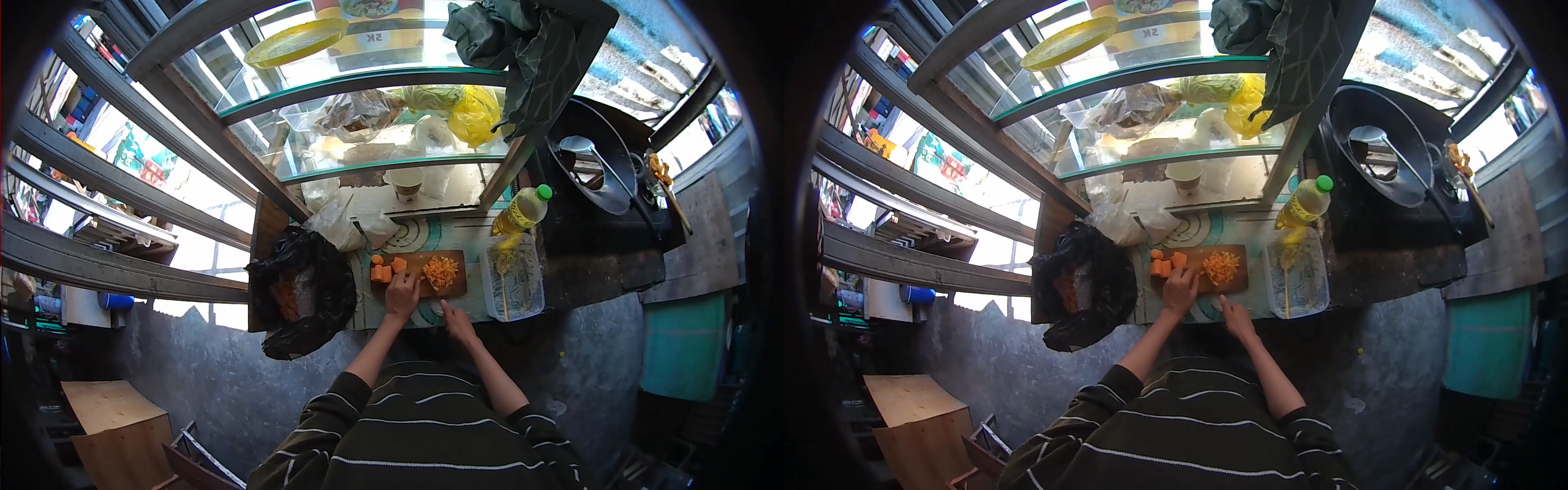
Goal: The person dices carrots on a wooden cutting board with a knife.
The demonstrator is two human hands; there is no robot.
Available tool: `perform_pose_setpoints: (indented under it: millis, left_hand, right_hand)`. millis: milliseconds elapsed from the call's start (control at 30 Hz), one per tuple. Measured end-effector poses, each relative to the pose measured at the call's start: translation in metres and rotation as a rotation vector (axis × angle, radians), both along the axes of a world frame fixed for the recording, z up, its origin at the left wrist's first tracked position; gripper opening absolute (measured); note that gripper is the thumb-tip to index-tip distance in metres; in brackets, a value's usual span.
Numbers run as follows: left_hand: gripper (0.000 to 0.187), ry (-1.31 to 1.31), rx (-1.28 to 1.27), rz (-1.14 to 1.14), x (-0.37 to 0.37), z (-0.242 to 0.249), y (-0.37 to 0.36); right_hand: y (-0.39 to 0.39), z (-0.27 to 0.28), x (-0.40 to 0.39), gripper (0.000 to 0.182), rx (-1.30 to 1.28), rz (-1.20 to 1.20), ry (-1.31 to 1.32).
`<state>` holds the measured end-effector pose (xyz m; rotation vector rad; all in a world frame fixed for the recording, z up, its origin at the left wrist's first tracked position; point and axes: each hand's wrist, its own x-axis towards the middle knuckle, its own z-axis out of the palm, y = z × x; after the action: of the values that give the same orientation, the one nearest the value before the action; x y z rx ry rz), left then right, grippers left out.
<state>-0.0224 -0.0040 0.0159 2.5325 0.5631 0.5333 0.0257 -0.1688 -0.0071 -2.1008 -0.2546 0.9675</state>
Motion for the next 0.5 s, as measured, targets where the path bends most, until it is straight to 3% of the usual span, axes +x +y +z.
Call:
perform_pose_setpoints:
  millis: [133, 300, 400, 500]
  left_hand:
    - [0.015, -0.016, 0.048, -0.029, 0.010, -0.006, 0.000]
    - [0.017, 0.044, 0.182, -0.279, 0.010, -0.007, 0.017]
    - [0.019, -0.009, 0.138, -0.341, 0.011, -0.010, 0.026]
    - [0.015, 0.069, 0.067, -0.200, 0.009, -0.009, 0.019]
  right_hand:
    - [0.000, 0.010, 0.000, 0.058, -0.016, -0.023, 0.069]
    - [-0.001, -0.002, 0.001, 0.059, -0.039, -0.005, 0.039]
    - [0.000, 0.000, 0.001, 0.059, -0.032, 0.001, 0.009]
    - [0.001, 0.006, 0.000, 0.059, 0.001, -0.016, 0.034]
